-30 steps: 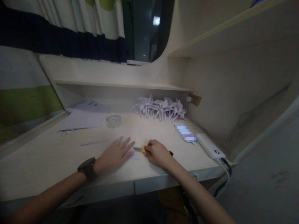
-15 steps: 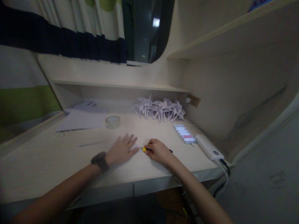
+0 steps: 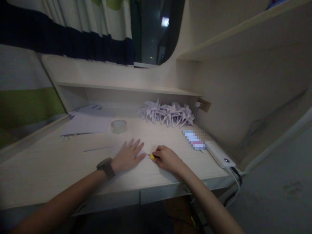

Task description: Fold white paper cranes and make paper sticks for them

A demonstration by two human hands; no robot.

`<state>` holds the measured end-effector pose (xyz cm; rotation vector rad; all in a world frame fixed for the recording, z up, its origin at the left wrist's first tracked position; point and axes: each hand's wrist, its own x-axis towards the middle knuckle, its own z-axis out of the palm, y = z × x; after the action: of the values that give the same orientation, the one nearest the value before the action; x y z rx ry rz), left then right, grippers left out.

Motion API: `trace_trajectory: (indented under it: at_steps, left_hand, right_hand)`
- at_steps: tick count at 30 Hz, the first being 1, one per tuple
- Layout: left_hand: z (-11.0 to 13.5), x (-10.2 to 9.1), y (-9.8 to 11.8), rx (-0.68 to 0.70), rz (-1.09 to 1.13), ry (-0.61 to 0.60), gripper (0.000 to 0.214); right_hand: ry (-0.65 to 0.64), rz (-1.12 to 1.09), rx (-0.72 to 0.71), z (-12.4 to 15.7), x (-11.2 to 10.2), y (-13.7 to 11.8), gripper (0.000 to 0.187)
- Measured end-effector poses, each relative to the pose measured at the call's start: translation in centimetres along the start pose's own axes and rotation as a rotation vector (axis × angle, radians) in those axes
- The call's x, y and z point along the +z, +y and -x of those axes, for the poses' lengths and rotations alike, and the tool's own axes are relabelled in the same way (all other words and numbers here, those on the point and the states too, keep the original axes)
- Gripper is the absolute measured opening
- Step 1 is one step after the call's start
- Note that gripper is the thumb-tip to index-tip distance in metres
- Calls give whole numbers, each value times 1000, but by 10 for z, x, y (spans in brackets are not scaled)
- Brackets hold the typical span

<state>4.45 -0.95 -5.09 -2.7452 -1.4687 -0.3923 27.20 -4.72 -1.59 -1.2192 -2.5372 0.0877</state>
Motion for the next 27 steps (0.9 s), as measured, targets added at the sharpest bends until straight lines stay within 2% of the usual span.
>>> trace_trajectory:
  at_steps: [4, 8, 16, 27]
  left_hand:
    - [0, 1, 0, 7, -27, 0, 58]
    - [0, 1, 0, 18, -47, -5, 57]
    - [0, 2, 1, 12, -77, 6, 56]
    - [1, 1, 3, -26, -54, 2, 59]
  right_hand:
    - [85, -65, -18, 2, 13, -3, 29]
    - [165, -96, -26, 4, 26, -3, 27]
    - [193, -16, -121, 5, 32, -3, 25]
    - [139, 31, -139, 8, 23, -15, 21]
